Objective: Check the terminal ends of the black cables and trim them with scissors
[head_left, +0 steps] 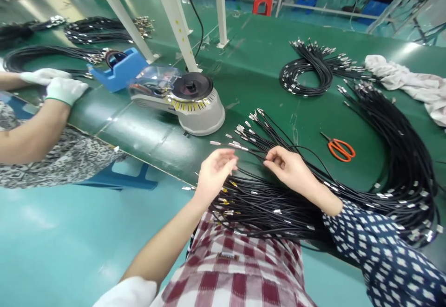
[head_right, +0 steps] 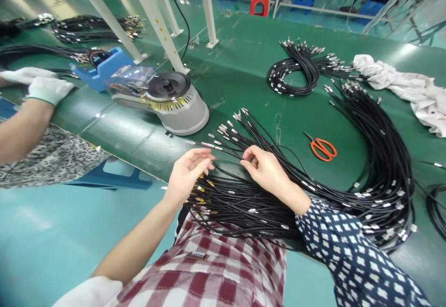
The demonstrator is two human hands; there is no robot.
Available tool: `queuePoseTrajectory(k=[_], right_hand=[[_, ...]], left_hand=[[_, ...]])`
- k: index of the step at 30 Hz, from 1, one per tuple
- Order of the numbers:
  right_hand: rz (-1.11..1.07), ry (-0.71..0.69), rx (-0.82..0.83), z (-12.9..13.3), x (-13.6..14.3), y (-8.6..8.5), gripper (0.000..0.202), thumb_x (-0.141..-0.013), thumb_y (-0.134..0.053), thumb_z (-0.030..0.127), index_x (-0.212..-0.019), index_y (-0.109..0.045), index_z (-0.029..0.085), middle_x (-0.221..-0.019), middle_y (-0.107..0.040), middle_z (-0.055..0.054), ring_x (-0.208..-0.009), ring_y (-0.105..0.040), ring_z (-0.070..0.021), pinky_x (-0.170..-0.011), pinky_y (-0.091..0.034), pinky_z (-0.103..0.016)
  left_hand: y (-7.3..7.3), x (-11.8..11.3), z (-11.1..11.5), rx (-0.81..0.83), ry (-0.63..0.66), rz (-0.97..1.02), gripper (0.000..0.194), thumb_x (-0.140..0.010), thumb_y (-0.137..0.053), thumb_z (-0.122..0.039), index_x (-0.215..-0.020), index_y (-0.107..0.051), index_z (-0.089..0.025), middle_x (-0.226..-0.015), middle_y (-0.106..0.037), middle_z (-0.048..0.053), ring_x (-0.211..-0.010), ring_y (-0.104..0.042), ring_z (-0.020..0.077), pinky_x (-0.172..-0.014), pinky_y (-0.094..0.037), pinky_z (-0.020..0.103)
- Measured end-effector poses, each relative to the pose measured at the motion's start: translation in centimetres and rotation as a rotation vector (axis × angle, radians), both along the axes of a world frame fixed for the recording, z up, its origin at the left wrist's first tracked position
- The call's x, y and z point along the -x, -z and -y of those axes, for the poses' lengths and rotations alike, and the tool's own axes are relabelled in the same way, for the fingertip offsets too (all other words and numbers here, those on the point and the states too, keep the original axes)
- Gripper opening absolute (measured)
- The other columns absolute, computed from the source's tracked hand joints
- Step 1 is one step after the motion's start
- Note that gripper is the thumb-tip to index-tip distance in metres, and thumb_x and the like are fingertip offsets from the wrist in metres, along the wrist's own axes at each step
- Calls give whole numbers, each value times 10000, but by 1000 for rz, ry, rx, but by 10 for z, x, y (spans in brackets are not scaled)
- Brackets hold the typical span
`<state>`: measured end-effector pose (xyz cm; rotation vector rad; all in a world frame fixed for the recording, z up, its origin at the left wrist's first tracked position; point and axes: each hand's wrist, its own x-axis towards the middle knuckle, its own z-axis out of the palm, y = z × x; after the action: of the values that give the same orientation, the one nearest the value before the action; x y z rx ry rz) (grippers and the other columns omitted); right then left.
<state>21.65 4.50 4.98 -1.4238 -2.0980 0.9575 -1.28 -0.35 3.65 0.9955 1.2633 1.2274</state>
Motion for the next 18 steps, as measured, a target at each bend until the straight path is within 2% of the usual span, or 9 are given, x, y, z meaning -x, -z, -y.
queuePoseTrajectory(k=[4,11,15,18], right_hand=[[-59,69,-116,2,0,5,159,-877,-628,336,-933,-669,192,-959,-680,-68,-625,-575,-137,-602,-489,-302],[-145,157,-236,10,-5,0,186,-898,-609,374,-894,-691,207,-884,-682,-72,-653,-600,-172,-578,-493,-322],[-191,94,-28,14,-4,-5,222,-892,-614,414,-889,-674,201,-734,-664,-35,-563,-581,-160,-538,-485,-304],[-232,54,108,17,-1,-8,217,-898,-609,410,-884,-646,196,-702,-635,-12,-550,-575,-143,-532,-484,-279]], left_hand=[[0,-6,-18,-7,6,125,322,-788,-741,-304,-1040,-653,-124,-887,-706,77,-674,-656,134,-622,-493,256],[-10,-18,-26,-118,-24,232,372,-744,-785,-278,-1064,-637,-161,-904,-693,49,-661,-657,118,-597,-494,238],[-17,-27,-29,-165,-46,236,367,-746,-790,-252,-1053,-600,-188,-811,-651,-4,-598,-619,92,-536,-454,209],[-23,-31,-30,-197,-55,269,341,-752,-788,-250,-1024,-592,-189,-824,-668,4,-592,-629,97,-532,-453,215]])
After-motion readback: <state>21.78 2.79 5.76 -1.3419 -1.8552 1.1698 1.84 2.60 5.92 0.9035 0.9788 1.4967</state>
